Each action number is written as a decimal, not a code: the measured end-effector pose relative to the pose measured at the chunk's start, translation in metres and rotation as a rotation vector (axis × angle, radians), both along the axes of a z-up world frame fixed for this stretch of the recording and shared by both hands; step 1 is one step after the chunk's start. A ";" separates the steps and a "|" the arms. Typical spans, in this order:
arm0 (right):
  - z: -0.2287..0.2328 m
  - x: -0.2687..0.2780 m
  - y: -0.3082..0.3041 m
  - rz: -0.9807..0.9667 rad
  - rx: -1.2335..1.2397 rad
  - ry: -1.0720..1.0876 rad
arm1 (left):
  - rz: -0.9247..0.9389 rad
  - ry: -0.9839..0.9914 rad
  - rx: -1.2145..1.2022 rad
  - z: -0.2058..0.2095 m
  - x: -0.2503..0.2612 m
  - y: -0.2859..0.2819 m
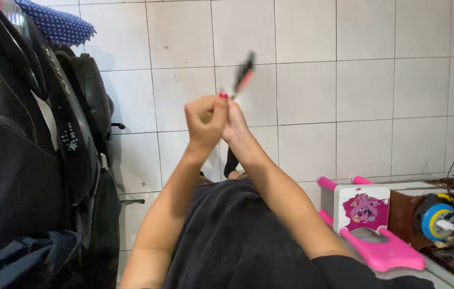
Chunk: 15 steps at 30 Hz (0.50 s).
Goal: Sweeping the tiled floor of a room containing a motorcycle and furniture.
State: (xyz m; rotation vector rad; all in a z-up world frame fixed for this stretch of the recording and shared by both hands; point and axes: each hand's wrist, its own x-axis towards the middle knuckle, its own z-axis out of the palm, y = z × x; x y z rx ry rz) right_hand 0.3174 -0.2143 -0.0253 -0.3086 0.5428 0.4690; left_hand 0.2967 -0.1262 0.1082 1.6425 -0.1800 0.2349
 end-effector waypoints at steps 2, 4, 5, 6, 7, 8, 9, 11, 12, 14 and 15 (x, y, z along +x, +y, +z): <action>0.002 -0.005 -0.014 0.024 -0.115 0.141 | -0.032 0.167 -0.120 -0.018 0.007 -0.003; -0.059 -0.013 -0.036 -0.075 -0.113 0.093 | -0.021 0.284 -0.214 -0.059 0.015 -0.008; -0.091 -0.015 -0.046 -0.071 -0.113 0.094 | -0.017 0.285 -0.214 -0.074 0.015 -0.014; -0.122 -0.017 -0.056 -0.141 -0.117 0.172 | -0.061 0.296 -0.270 -0.088 0.016 -0.020; -0.153 -0.018 -0.066 -0.211 -0.121 0.251 | -0.103 0.308 -0.324 -0.102 0.017 -0.026; -0.167 -0.021 -0.074 -0.206 -0.121 0.252 | -0.099 0.309 -0.325 -0.119 0.016 -0.032; -0.180 -0.023 -0.081 -0.210 -0.152 0.326 | -0.072 0.357 -0.367 -0.135 0.016 -0.038; -0.200 -0.027 -0.089 -0.206 -0.181 0.404 | -0.037 0.406 -0.407 -0.146 0.012 -0.044; -0.207 -0.025 -0.090 -0.138 -0.191 0.392 | 0.001 0.439 -0.325 -0.142 0.011 -0.045; -0.200 -0.017 -0.085 -0.070 -0.199 0.381 | 0.040 0.472 -0.241 -0.131 0.014 -0.045; -0.185 -0.012 -0.079 -0.058 -0.215 0.405 | 0.081 0.460 -0.190 -0.124 0.017 -0.044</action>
